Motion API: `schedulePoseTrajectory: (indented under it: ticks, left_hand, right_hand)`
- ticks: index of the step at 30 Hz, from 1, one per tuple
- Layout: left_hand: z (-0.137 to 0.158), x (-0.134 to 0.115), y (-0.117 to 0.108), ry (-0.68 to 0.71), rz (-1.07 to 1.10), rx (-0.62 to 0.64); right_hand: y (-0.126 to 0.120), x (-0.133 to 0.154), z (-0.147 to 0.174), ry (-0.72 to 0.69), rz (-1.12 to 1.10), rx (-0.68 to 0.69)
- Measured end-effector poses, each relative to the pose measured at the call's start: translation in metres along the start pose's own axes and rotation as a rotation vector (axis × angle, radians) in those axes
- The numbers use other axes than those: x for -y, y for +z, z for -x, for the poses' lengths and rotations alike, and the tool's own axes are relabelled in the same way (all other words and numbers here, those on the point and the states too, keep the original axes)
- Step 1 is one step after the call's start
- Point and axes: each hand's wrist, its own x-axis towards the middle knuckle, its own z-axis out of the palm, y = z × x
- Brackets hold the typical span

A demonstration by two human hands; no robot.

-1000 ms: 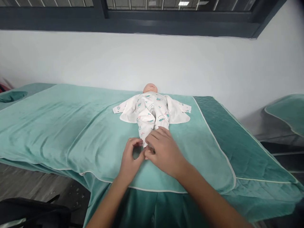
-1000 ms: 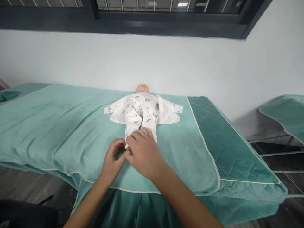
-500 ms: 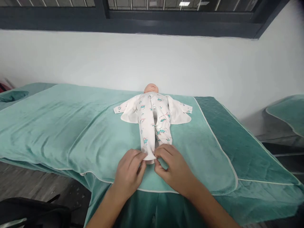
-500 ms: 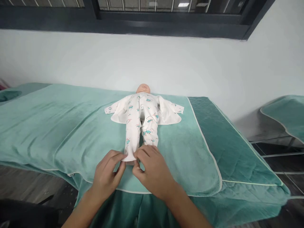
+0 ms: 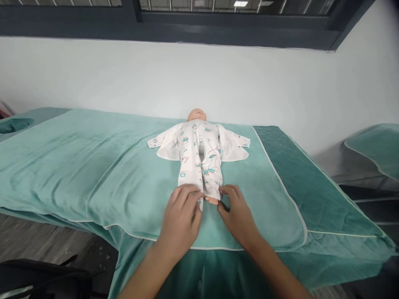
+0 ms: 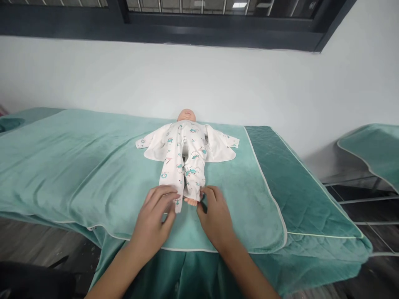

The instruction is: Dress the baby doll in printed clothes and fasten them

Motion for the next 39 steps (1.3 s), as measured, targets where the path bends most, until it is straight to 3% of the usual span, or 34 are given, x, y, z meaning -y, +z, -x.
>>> schedulePoseTrajectory:
  ticks: [4,13,18,25,31,39]
  left_hand:
    - [-0.017,0.001,0.016,0.032,-0.153,0.183]
    - [-0.024,-0.006,0.014,-0.027,-0.031,0.233]
    - [-0.024,-0.005,0.017,0.021,-0.043,0.187]
    - [0.003,-0.003,0.010,0.136,-0.093,0.078]
    - [0.023,0.011,0.006,0.069,-0.267,0.102]
    - [0.038,0.030,-0.003,0.014,-0.039,-0.032]
  right_hand:
    - [0.007,0.005,-0.008,-0.016,-0.017,0.053]
    - [-0.027,0.035,-0.017,-0.189,-0.229,0.002]
    - [-0.038,0.031,-0.011,-0.233,-0.156,0.028]
    - [-0.040,0.003,0.014,-0.284,0.032,0.176]
    - [-0.040,-0.004,0.014,-0.266,0.110,0.249]
    - [-0.026,-0.005,0.014,-0.210,0.057,0.285]
